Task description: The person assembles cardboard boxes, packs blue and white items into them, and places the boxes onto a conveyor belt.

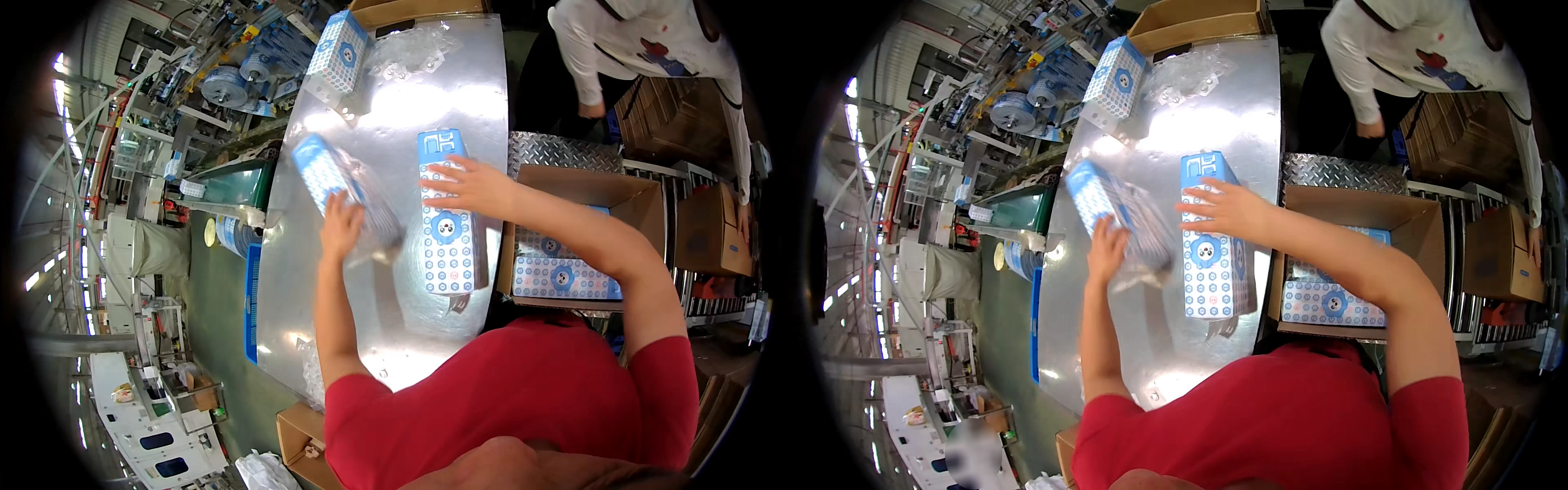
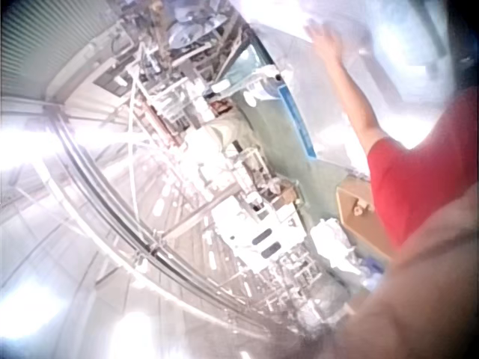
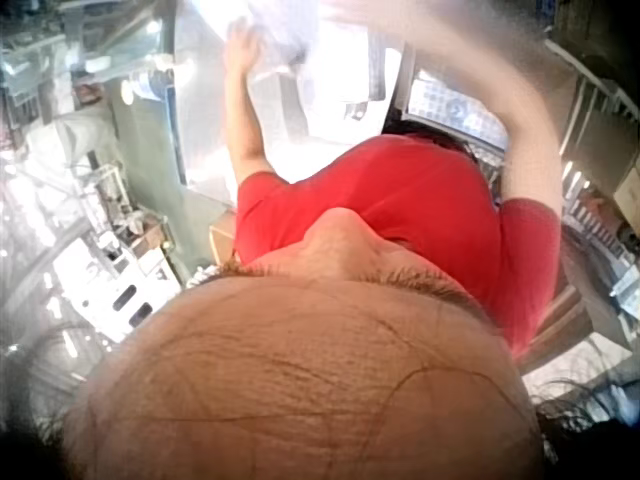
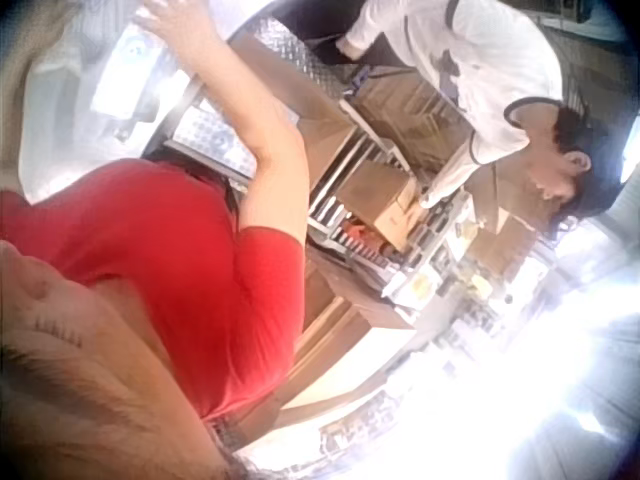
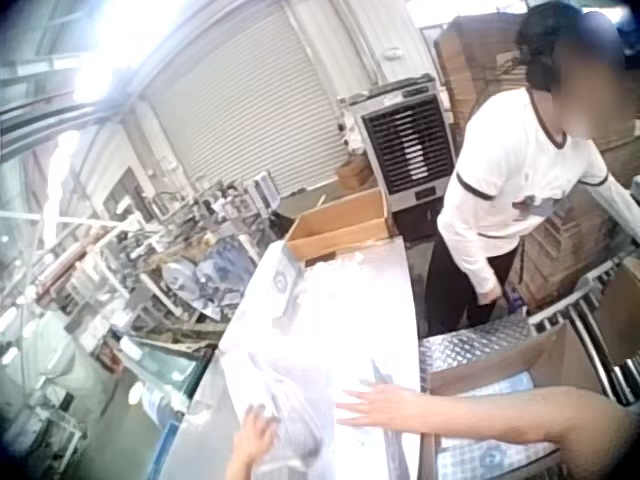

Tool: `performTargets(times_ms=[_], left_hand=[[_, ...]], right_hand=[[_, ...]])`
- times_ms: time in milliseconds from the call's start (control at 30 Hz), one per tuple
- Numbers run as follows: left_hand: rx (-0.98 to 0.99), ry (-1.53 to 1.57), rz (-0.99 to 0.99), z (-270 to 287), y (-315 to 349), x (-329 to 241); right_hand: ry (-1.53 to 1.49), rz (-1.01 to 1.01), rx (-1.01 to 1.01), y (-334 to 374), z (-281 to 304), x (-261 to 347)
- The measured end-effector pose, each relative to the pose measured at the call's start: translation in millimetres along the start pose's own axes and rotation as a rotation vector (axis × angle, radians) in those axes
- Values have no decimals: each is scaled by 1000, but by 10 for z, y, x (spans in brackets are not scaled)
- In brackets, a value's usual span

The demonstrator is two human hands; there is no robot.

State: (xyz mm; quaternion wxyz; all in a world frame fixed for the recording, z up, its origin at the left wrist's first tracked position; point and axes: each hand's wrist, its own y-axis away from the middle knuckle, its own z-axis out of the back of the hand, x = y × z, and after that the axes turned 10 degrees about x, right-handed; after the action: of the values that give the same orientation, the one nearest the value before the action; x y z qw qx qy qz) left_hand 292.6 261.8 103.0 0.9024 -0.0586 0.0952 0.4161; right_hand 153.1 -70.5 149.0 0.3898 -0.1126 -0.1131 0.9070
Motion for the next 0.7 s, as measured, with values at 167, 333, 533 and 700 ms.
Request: performTargets(times_ms=[167,333,533,700], left_hand=[[91,235,-98,212,967,-628],[-148,-131,24,411,621,-1141],[183,28,175,26,-243,-1069],[-128,-26,-423,217,-132,-1374]], right_hand=[[87,275,399,-518,-549,161],[-74,259,573,-366,-274,683],[-426,11,434,190,520,726],[-801,-619,-239,2351,1601,142]])
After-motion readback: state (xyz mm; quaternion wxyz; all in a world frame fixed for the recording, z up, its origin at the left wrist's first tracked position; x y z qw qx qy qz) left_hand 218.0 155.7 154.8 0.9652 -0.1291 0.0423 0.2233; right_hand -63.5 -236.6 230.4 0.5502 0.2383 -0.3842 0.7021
